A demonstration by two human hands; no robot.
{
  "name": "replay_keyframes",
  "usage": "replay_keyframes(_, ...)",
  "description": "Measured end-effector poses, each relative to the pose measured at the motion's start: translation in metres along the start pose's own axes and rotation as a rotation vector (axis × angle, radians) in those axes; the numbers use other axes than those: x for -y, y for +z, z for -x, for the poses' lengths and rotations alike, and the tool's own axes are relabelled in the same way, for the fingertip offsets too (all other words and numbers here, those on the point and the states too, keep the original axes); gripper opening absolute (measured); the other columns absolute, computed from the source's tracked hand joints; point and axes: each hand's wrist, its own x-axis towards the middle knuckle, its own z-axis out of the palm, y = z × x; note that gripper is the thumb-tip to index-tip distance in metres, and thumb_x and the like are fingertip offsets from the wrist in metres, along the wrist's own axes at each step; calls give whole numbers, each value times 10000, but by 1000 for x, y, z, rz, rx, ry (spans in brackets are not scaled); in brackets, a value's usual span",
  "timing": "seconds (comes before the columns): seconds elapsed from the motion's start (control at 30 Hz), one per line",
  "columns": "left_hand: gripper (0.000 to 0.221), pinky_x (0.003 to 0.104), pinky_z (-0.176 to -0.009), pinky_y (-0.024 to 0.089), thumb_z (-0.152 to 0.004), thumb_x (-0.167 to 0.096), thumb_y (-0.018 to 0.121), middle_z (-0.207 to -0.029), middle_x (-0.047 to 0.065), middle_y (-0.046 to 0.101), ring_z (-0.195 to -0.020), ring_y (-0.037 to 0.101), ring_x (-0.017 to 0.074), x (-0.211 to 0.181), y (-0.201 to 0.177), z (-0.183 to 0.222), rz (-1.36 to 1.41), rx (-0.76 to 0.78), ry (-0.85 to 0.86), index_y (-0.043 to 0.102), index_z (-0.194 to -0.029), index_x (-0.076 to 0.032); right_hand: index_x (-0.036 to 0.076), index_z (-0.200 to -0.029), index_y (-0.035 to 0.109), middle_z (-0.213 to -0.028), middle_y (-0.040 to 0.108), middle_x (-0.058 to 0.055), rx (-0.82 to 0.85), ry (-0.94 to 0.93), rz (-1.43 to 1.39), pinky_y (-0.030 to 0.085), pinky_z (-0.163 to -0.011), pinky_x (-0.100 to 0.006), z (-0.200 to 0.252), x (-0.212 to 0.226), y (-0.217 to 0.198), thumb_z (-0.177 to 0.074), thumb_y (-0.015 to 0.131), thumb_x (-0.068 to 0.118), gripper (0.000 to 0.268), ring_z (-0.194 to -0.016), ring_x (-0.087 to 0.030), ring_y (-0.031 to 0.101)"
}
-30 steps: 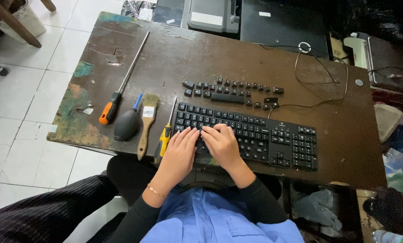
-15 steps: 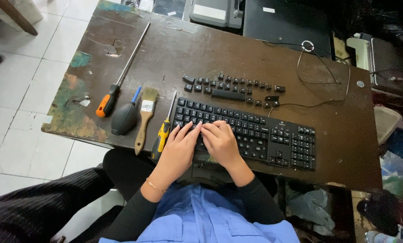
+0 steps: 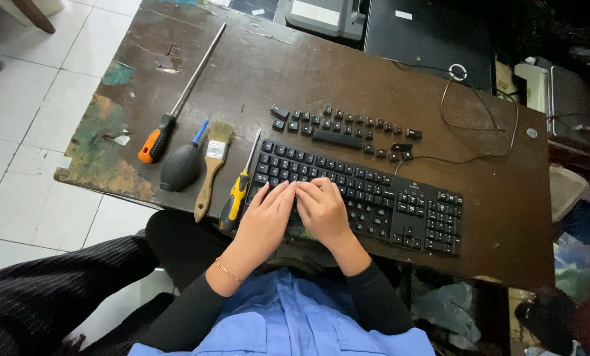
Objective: The person assembles a keyboard by placing keycaps onto the keyboard base by hand, then uses an air blower and a brush to clean the surface before continuing to press keycaps into place.
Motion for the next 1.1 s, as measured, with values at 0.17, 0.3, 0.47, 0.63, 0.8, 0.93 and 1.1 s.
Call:
replay_keyframes(0.17, 469, 406, -1124, 326, -924, -17, 385, -1304, 155, 590, -1289, 507, 229, -1, -6, -6, -43, -23, 7, 426, -1389, 29, 18, -900, 708, -912, 683, -72, 31, -21, 15, 451, -660, -326, 1, 1, 0, -821, 651, 5, 99, -820, -252, 563)
replay_keyframes(0.3, 459, 400, -1130, 328, -928, -20, 387, -1279, 155, 608, -1270, 524, 226, -1, -2, -4, -47, -32, 15, 435, -1380, 40, 52, -889, 686, -918, 660, -48, 58, -52, 47, 435, -667, -337, 9, -1, 5, -849, 615, 34, 84, -844, -258, 556)
replay_keyframes(0.47, 466, 420, -1137, 315, -933, -20, 382, -1325, 157, 580, -1306, 494, 239, -4, -3, 3, -60, -31, 20, 428, -1394, 33, 24, -893, 688, -917, 657, -67, 52, -32, 7, 439, -660, -323, 7, 5, 1, -865, 625, 9, 70, -831, -247, 566)
replay_keyframes(0.63, 463, 447, -1104, 360, -898, 8, 439, -1333, 199, 557, -1295, 503, 319, -12, 2, 9, 37, -187, 23, 463, -1357, 61, 35, -871, 683, -909, 652, -47, 70, -1, -51, 458, -689, -314, 10, -2, 5, -858, 639, 11, 51, -848, -229, 576)
replay_keyframes(0.8, 444, 454, -1040, 434, -872, 3, 486, -1289, 163, 578, -1216, 561, 346, -8, 4, 9, 212, -366, 56, 523, -1314, 34, 96, -887, 700, -884, 654, -28, 94, 83, -253, 488, -743, -303, -9, -51, 4, -870, 646, 28, 89, -853, -227, 590)
replay_keyframes(0.93, 429, 443, -977, 473, -815, 18, 559, -1190, 132, 606, -1147, 587, 320, 2, 23, 12, 223, -449, 94, 579, -1243, -7, 104, -917, 699, -881, 654, -22, 142, 149, -38, 508, -764, -303, -41, -120, 15, -866, 661, 32, 95, -836, -203, 589)
replay_keyframes(1.1, 454, 416, -963, 481, -780, 45, 607, -1168, 123, 609, -1153, 579, 302, 5, 22, 9, 247, -488, 92, 577, -1226, -35, 127, -989, 714, -929, 673, -52, 431, 238, 196, 558, -774, -349, -76, -168, 32, -847, 696, 72, 153, -919, -225, 609)
